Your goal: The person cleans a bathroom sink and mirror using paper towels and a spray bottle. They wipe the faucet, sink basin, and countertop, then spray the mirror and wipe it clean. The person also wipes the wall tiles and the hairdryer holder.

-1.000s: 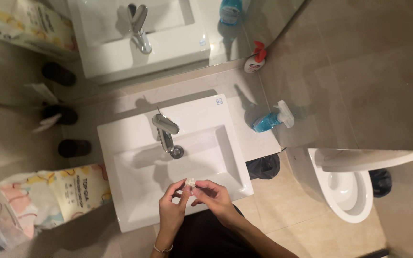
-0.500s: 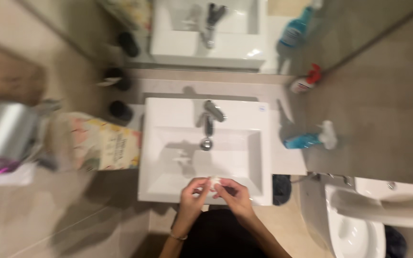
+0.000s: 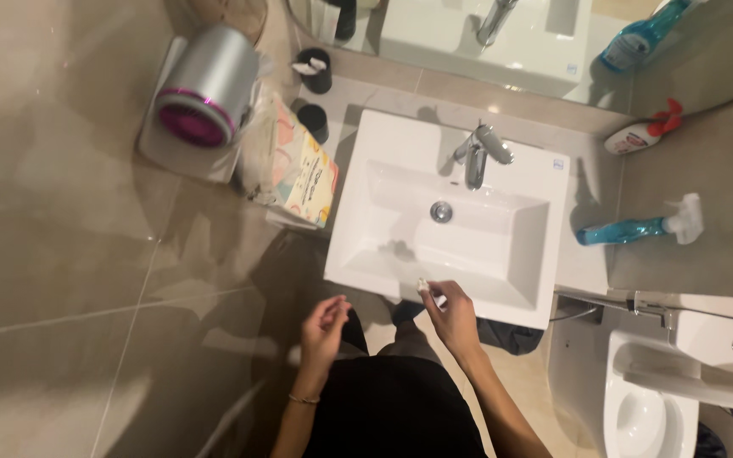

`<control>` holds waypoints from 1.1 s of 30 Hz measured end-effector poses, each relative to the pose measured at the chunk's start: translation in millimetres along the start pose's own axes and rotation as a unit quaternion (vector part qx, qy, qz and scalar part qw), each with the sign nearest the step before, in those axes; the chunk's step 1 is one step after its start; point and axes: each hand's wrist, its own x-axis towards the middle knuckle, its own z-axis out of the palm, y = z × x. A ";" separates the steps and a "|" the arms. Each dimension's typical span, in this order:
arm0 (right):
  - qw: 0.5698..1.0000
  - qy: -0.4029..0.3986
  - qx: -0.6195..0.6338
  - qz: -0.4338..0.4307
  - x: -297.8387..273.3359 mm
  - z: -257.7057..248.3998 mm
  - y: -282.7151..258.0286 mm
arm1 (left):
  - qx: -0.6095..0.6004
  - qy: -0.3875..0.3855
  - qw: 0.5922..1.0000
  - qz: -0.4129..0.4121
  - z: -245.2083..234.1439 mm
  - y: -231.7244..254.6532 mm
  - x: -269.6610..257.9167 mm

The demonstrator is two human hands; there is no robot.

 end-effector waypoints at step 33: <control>0.968 0.052 -0.195 0.151 13.2 -65.6 144.9 | 0.014 0.010 0.997 -0.081 -19.5 23.1 20.8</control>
